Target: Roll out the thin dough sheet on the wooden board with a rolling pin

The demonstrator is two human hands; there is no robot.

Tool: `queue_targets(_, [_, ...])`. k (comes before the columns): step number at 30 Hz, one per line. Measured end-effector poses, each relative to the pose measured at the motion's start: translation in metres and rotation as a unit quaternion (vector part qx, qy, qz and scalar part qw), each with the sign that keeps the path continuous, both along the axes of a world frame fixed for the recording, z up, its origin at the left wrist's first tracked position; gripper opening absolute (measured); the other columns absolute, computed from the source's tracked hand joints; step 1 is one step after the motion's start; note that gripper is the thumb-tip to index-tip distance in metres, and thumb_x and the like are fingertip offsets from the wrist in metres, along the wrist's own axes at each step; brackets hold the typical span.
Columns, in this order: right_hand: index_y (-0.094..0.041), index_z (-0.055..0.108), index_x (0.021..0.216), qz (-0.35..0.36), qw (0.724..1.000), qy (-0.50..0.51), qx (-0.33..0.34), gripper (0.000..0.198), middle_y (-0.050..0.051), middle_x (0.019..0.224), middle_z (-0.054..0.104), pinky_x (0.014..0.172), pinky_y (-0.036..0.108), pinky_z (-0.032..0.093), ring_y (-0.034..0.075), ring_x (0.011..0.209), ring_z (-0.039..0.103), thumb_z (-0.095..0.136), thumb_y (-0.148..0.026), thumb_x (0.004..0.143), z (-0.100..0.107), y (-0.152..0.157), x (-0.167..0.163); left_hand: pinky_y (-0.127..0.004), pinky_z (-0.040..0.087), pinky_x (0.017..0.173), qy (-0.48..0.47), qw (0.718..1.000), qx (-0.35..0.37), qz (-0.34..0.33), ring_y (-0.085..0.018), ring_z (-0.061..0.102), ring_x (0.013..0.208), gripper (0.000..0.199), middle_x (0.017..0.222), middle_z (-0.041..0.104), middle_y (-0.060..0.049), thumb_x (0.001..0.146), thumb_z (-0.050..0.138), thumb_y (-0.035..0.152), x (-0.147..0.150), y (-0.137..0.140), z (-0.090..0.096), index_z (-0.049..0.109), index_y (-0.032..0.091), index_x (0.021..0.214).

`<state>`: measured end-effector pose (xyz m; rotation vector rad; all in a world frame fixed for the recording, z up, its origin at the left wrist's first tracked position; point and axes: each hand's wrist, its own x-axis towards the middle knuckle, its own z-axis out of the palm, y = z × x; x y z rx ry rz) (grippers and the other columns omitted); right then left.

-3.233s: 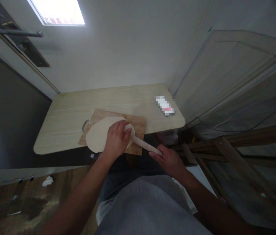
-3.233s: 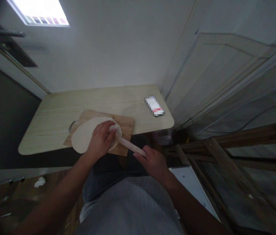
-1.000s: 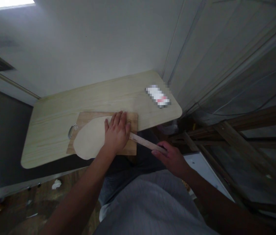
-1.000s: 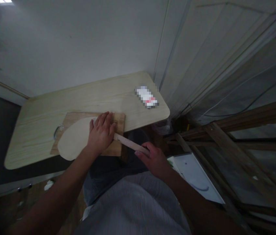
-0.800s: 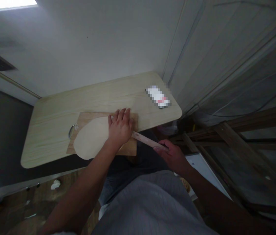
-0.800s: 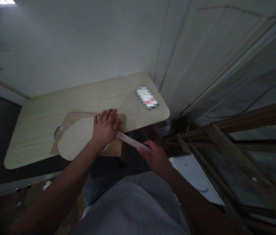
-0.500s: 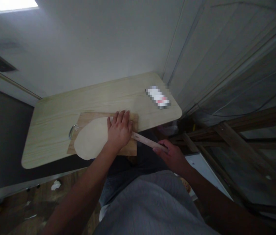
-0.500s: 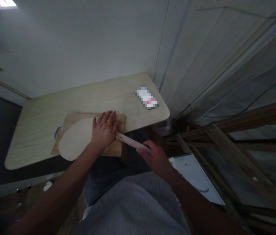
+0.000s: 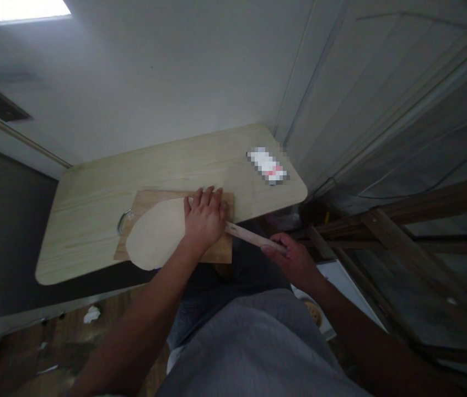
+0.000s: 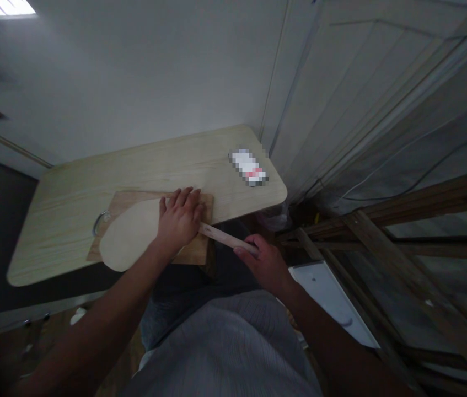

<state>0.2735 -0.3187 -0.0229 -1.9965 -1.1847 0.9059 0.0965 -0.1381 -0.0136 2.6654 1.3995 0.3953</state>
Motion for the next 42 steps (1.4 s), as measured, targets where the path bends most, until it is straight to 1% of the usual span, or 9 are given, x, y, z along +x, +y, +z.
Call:
queue_targets(3, [-0.021,0.065,0.100,-0.010,1.000,-0.002,0.004,0.043,0.000,0.071,0.064,0.058,0.027,0.042,0.017,0.061,0.057,0.058,-0.062,0.088,0.002,0.004,0.004,-0.064,0.018,0.119,-0.004,1.000,-0.002,-0.004,-0.033,0.033,0.146,0.051,0.156,0.045,-0.008,0.100,0.034,0.039,0.006,0.006,0.000,0.043,0.027,0.149])
queue_targets(5, [-0.021,0.065,0.101,-0.013,1.000,0.003,0.006,0.043,0.000,0.072,0.065,0.059,0.027,0.043,0.017,0.063,0.058,0.056,-0.061,0.089,0.003,0.006,0.006,-0.065,0.018,0.118,-0.004,1.000,-0.001,-0.007,-0.034,0.034,0.145,0.051,0.155,0.046,-0.008,0.100,0.035,0.038,0.009,0.009,0.001,0.044,0.026,0.149])
queue_targets(9, [-0.019,0.065,0.101,-0.011,1.000,0.001,0.010,0.043,0.002,0.075,0.067,0.060,0.028,0.044,0.017,0.064,0.059,0.056,-0.060,0.089,0.004,0.007,0.007,-0.064,0.019,0.118,0.000,1.000,0.004,-0.004,-0.034,0.035,0.144,0.050,0.156,0.045,-0.008,0.100,0.035,0.039,0.008,0.006,0.001,0.045,0.026,0.147])
queue_targets(15, [-0.020,0.066,0.100,-0.015,1.000,0.000,0.005,0.044,0.000,0.071,0.065,0.059,0.027,0.043,0.017,0.063,0.058,0.058,-0.062,0.088,0.001,0.008,0.007,-0.063,0.019,0.118,0.003,1.000,0.004,-0.002,-0.034,0.035,0.145,0.050,0.156,0.045,-0.007,0.100,0.035,0.040,0.007,0.006,-0.002,0.045,0.027,0.147])
queue_targets(21, [-0.019,0.066,0.099,-0.020,1.000,-0.010,0.022,0.044,0.002,0.075,0.068,0.062,0.028,0.044,0.018,0.066,0.061,0.055,-0.061,0.089,0.002,0.011,0.012,-0.064,0.022,0.117,0.010,1.000,0.012,-0.004,-0.034,0.037,0.143,0.049,0.154,0.047,-0.007,0.099,0.037,0.039,0.015,0.014,-0.002,0.047,0.028,0.146])
queue_targets(24, [-0.020,0.066,0.099,-0.022,1.000,-0.012,0.017,0.043,0.002,0.075,0.068,0.061,0.028,0.044,0.019,0.065,0.061,0.056,-0.061,0.089,0.002,0.011,0.012,-0.063,0.021,0.118,0.011,1.000,0.013,0.002,-0.033,0.037,0.143,0.048,0.154,0.047,-0.007,0.099,0.037,0.039,0.013,0.011,-0.002,0.048,0.029,0.145])
queue_targets(30, [-0.020,0.066,0.100,-0.029,0.999,-0.007,0.023,0.041,0.005,0.083,0.071,0.066,0.030,0.047,0.021,0.073,0.065,0.060,-0.059,0.087,-0.001,0.011,0.013,-0.063,0.022,0.117,-0.002,1.000,0.008,0.014,-0.033,0.035,0.144,0.047,0.154,0.047,-0.006,0.101,0.035,0.040,0.008,0.003,-0.002,0.048,0.028,0.144])
queue_targets(36, [-0.021,0.066,0.100,-0.041,0.999,-0.021,0.027,0.040,0.005,0.083,0.072,0.065,0.030,0.047,0.021,0.072,0.064,0.057,-0.059,0.089,-0.004,0.014,0.019,-0.065,0.021,0.117,-0.004,1.000,-0.007,0.007,-0.034,0.036,0.143,0.047,0.154,0.047,-0.008,0.099,0.037,0.037,0.017,0.012,-0.002,0.048,0.028,0.144])
queue_targets(42, [-0.022,0.067,0.102,-0.050,0.998,-0.035,0.032,0.040,0.004,0.088,0.073,0.070,0.030,0.048,0.022,0.079,0.065,0.067,-0.056,0.082,-0.010,0.015,0.023,-0.065,0.020,0.117,-0.017,1.000,0.004,0.019,-0.033,0.040,0.141,0.045,0.151,0.050,-0.008,0.099,0.037,0.036,0.027,0.018,-0.004,0.051,0.029,0.141])
